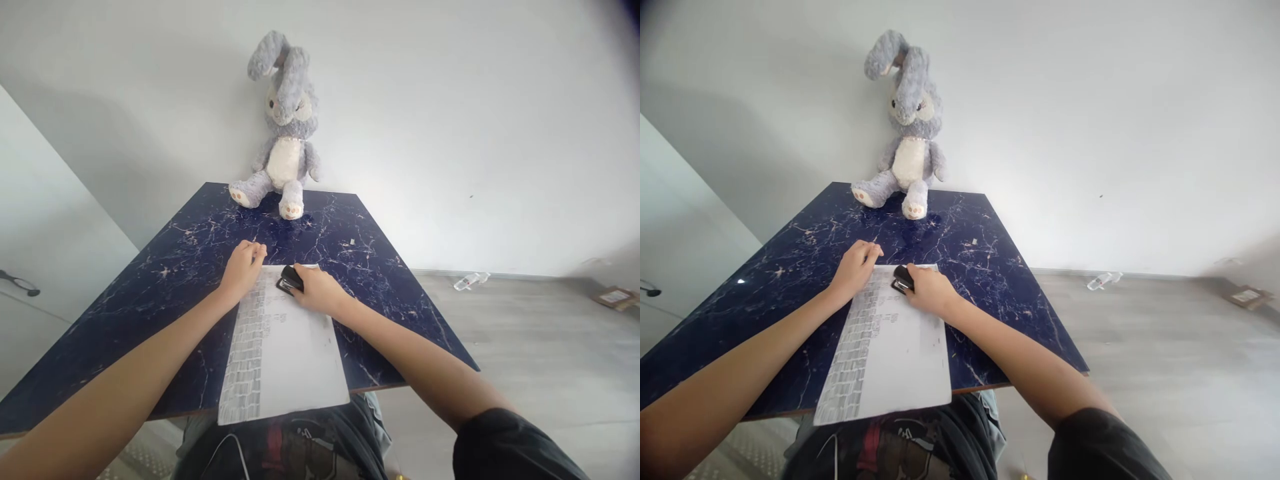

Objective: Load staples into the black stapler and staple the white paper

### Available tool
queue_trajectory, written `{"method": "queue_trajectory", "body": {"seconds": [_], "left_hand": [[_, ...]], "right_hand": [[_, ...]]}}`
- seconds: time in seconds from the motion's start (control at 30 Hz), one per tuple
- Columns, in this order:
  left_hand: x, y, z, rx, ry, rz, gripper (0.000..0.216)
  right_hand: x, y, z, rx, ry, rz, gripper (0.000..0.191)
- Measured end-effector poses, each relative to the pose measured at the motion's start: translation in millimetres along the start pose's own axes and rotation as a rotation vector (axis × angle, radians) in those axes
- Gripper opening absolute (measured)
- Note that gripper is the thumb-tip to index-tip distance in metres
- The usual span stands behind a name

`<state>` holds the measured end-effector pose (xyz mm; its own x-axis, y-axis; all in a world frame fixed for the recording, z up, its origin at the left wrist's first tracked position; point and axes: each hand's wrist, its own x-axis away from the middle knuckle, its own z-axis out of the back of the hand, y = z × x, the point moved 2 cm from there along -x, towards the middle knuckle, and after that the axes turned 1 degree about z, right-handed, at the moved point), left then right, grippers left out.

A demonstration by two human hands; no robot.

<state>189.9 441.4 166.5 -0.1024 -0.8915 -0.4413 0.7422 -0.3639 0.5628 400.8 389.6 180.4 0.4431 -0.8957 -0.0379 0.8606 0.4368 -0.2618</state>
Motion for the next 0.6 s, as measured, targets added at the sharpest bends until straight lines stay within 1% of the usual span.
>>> {"method": "queue_trajectory", "body": {"seconds": [0.1,0.2,0.27,0.33,0.4,0.43,0.53,0.57,0.6], "left_hand": [[1,-3,-1,0.015,-0.011,0.019,0.048],[2,-7,-4,0.039,-0.038,0.051,0.053],[2,-8,-7,0.059,-0.063,0.068,0.057],[2,-8,-8,0.069,-0.067,0.077,0.059],[2,-7,-8,0.079,-0.053,0.083,0.060],[2,-8,-8,0.090,-0.040,0.091,0.061],[-1,-14,-7,0.162,0.006,0.140,0.065],[-2,-17,-7,0.189,0.023,0.164,0.066],[-3,-20,-6,0.215,0.038,0.186,0.067]], "right_hand": [[16,43,12,0.029,0.012,-0.061,0.025],[33,103,28,0.036,0.033,-0.132,0.022],[42,144,39,0.019,0.059,-0.208,0.025],[46,174,45,-0.033,0.078,-0.231,0.033],[47,193,47,-0.146,0.118,-0.231,0.046],[47,198,46,-0.238,0.147,-0.238,0.054],[43,207,49,-0.554,0.258,-0.270,0.082],[41,208,52,-0.616,0.284,-0.263,0.087],[38,208,57,-0.638,0.292,-0.243,0.088]]}}
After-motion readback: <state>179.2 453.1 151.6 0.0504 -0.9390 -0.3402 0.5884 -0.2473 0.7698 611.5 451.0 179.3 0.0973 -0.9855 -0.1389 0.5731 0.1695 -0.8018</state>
